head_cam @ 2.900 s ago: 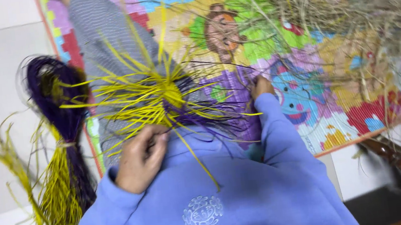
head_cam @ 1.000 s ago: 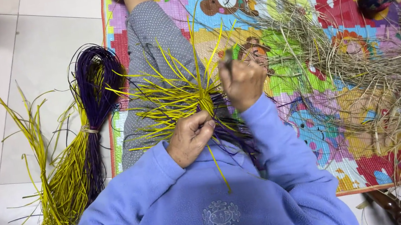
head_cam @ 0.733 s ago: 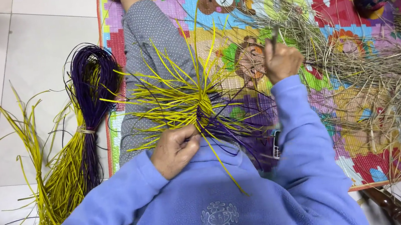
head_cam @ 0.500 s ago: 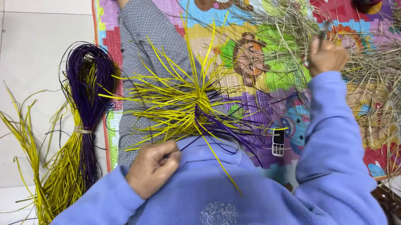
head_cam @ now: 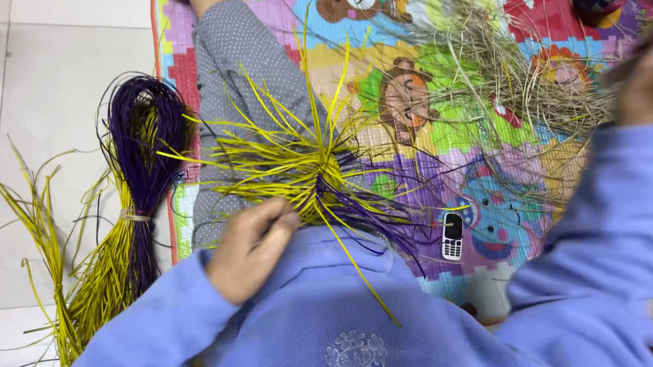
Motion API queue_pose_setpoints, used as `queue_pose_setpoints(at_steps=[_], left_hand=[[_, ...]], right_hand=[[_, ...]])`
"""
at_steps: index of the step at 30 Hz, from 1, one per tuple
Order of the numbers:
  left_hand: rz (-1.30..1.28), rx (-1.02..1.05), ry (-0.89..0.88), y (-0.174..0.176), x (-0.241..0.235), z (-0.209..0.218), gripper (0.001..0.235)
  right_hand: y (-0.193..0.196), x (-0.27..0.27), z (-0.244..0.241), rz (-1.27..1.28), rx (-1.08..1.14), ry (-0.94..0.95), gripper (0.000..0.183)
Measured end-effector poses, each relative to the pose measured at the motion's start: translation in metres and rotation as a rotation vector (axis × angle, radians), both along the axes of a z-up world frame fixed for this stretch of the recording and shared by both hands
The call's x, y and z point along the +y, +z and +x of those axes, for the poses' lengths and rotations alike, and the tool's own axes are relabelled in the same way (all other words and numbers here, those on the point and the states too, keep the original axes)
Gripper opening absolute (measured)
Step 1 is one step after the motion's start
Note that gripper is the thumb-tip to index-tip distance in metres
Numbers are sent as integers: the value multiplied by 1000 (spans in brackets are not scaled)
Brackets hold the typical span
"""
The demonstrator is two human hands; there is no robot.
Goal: Weaving yellow and purple straw fibers together to create a circular object while sitting on the floor.
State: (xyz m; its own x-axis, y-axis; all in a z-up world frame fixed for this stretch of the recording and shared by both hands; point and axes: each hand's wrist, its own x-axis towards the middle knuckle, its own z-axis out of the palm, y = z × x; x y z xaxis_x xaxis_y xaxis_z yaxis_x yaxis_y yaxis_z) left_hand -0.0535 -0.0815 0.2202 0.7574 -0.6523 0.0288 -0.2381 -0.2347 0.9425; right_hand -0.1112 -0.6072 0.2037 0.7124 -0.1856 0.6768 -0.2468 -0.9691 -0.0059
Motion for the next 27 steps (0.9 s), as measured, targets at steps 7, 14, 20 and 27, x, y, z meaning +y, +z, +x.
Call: queue_pose_setpoints(at_steps=[7,14,20,27], left_hand=[[-550,613,-141,-18,-51,4,19],[-714,1064,-130,-17,-54,-8,17],[-765,1271,-132,-6,-59,-19,22],[-826,1216,-18,-10,-66,-22,27]], right_hand=[[39,310,31,792,-210,942,42],[-14,328,42,666,-279,949,41],[-1,316,56,115,-354,1060,44],[6,304,82,213,-346,815,35]])
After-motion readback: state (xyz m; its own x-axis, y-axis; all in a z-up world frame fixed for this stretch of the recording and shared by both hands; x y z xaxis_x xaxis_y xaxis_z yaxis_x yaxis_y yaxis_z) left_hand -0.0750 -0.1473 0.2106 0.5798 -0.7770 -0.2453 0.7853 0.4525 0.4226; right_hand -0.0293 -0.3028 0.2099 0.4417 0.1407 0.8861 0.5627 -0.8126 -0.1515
